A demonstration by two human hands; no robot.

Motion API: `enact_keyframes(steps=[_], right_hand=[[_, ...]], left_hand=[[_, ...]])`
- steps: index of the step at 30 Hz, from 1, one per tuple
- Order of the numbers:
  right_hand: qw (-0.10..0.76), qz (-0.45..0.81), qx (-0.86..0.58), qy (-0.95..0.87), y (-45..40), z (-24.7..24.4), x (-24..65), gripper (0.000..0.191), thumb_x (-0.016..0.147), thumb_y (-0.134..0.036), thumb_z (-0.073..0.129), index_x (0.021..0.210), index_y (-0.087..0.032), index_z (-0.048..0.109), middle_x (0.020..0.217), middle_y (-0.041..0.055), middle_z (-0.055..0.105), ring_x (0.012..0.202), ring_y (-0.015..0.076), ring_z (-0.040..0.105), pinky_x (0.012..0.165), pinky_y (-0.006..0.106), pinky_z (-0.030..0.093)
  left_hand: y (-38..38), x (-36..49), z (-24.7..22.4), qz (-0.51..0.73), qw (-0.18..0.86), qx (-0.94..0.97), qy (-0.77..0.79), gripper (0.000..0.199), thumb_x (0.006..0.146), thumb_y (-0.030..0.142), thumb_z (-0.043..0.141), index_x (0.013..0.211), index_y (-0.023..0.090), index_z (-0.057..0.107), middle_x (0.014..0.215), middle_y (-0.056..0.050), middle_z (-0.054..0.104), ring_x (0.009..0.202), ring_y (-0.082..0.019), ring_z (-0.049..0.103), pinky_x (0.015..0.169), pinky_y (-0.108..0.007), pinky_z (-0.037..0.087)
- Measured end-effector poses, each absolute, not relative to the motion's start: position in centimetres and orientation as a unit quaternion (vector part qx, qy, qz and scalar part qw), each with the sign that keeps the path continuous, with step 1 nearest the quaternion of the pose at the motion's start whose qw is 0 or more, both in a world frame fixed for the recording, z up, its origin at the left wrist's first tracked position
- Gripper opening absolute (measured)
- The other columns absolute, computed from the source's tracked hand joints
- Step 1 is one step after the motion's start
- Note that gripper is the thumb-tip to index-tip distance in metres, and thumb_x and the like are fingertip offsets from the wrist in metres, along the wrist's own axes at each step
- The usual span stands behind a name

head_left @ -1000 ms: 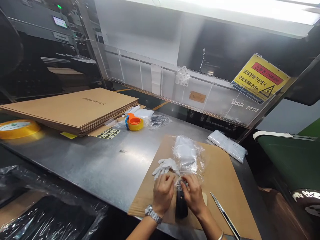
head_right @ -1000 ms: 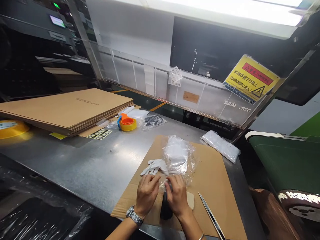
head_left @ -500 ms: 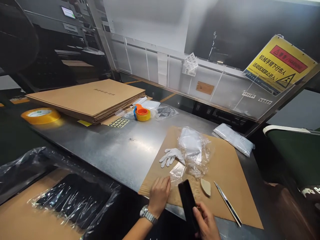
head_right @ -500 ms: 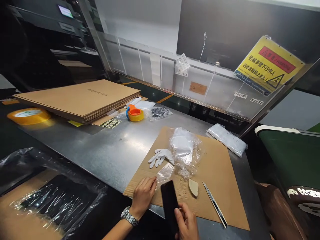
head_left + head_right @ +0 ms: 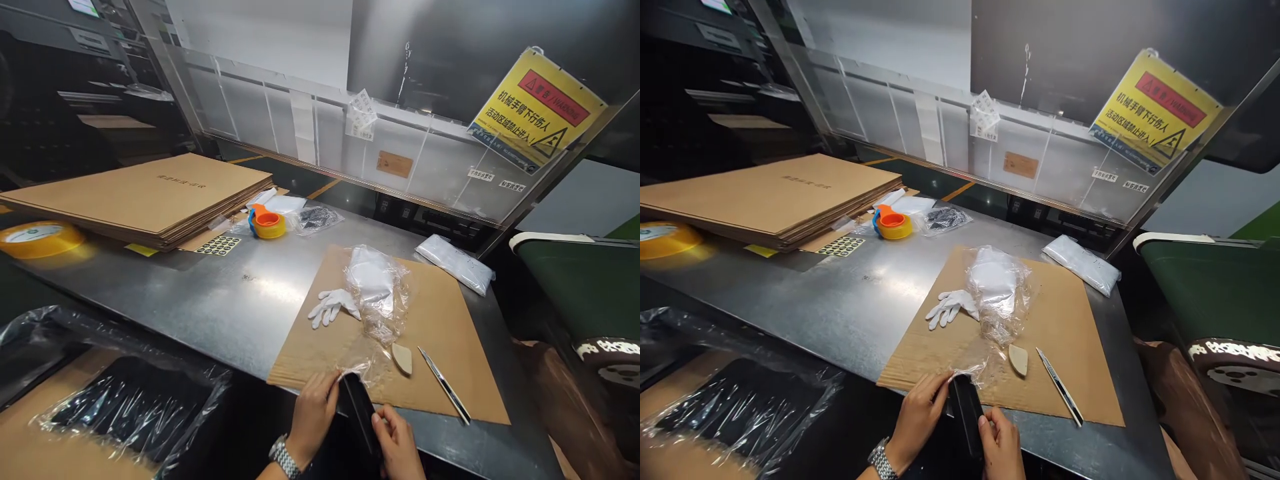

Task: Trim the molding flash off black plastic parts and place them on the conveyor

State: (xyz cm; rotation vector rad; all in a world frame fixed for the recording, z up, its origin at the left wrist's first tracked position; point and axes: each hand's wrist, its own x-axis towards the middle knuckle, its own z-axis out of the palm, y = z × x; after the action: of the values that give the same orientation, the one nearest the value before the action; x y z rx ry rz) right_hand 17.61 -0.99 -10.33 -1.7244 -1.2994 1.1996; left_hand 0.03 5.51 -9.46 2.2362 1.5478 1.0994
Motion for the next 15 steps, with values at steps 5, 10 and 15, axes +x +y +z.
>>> enact_keyframes(steps=[5, 10, 15], right_hand=[[0.325, 0.3, -0.693, -0.569, -1.8, -9.8, 17.4, 0.047, 0.084, -0.06, 0.036, 0.081, -0.022, 0.062, 0.054, 0.0056, 0.061, 0.052, 0.0211, 0.061, 0.048, 0.025, 0.039], [0.306, 0.283, -0.692, -0.59, -0.9, -8.8, 17.1, 0.045, 0.091, -0.05, 0.027, 0.107, -0.018, 0.055, 0.051, 0.0014, 0.061, 0.042, 0.0188, 0.058, 0.042, 0.025, 0.04], [0.315, 0.288, -0.701, -0.572, 0.5, -8.1, 16.7, 0.051, 0.092, -0.044, 0.027, 0.126, -0.01, 0.041, 0.049, -0.0007, 0.058, 0.036, 0.018, 0.055, 0.035, 0.025, 0.039]], left_hand=[[4.1, 1.3, -8.6, 0.365, 0.065, 0.791, 0.487, 0.023, 0.087, 0.016, 0.041, 0.095, 0.018, 0.062, 0.069, -0.005, 0.061, 0.065, -0.019, 0.058, 0.059, -0.032, 0.048], [3.1, 1.8, -7.3, 0.362, 0.07, 0.829, 0.422, 0.02, 0.086, 0.013, 0.042, 0.093, 0.019, 0.06, 0.067, -0.003, 0.06, 0.062, -0.017, 0.056, 0.056, -0.028, 0.046], [2.6, 1.4, -6.7, 0.367, 0.073, 0.827, 0.419, 0.023, 0.084, 0.007, 0.041, 0.098, 0.015, 0.057, 0.068, -0.004, 0.06, 0.061, -0.017, 0.055, 0.056, -0.028, 0.047]])
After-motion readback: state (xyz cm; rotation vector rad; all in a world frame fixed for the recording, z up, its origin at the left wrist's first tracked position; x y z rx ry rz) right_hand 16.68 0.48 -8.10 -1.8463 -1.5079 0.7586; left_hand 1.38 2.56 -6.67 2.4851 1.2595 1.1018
